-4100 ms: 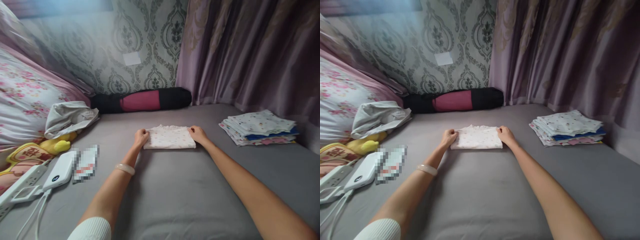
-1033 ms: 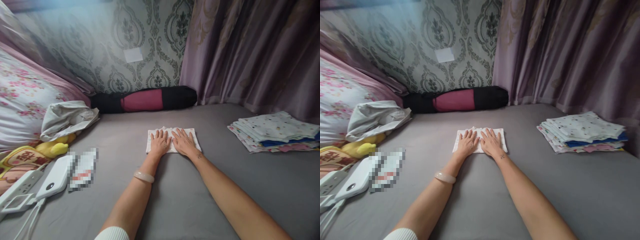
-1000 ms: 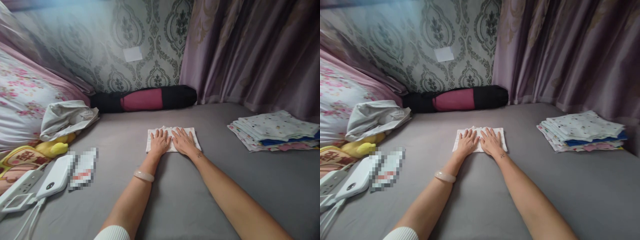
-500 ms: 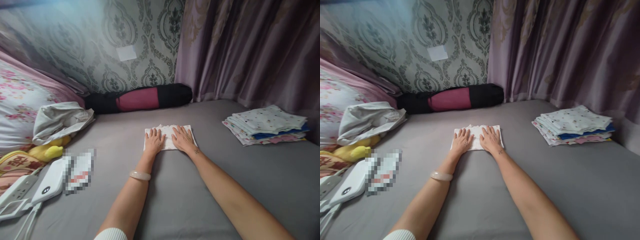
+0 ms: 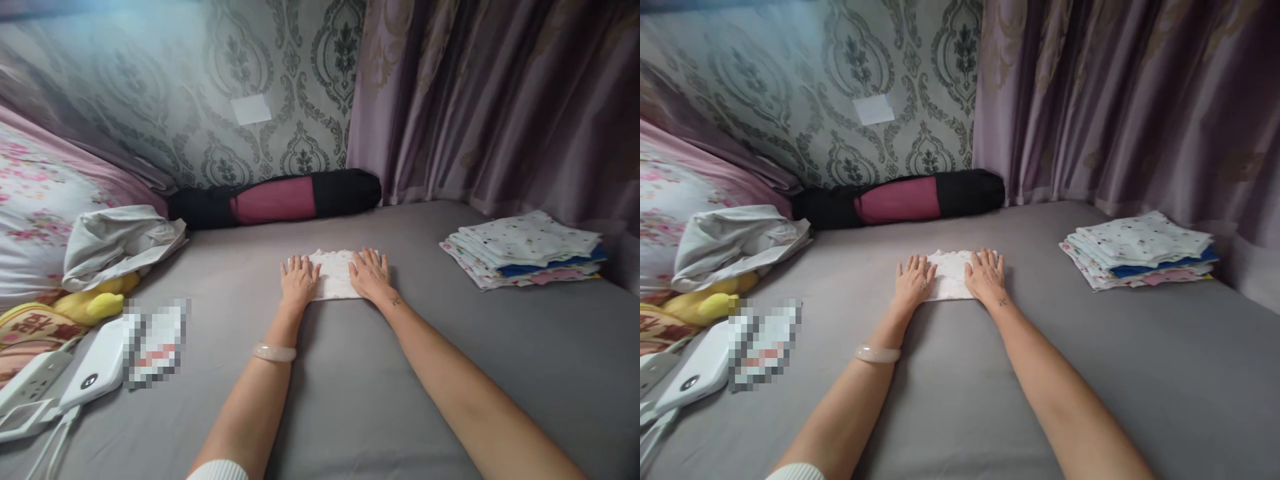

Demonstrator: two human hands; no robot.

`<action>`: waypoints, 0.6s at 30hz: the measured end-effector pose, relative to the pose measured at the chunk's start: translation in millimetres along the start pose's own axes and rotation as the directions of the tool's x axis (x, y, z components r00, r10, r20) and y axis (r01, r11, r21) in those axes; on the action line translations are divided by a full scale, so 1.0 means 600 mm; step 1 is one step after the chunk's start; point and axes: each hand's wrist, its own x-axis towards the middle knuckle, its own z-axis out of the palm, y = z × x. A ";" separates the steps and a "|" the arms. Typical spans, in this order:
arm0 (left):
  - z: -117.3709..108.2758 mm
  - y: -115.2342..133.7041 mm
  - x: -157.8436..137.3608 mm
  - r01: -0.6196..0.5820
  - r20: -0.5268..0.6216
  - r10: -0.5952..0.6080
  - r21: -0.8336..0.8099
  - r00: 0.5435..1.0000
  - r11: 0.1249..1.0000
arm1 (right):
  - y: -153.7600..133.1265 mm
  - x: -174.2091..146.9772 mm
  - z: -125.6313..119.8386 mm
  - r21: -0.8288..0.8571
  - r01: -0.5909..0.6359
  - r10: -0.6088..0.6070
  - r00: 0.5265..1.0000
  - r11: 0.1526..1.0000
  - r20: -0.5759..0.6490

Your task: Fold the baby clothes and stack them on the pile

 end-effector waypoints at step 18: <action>-0.004 -0.026 0.013 0.076 0.207 -0.048 -0.129 0.977 0.989 | 0.027 0.016 0.001 0.043 -0.076 0.068 0.986 0.996 0.154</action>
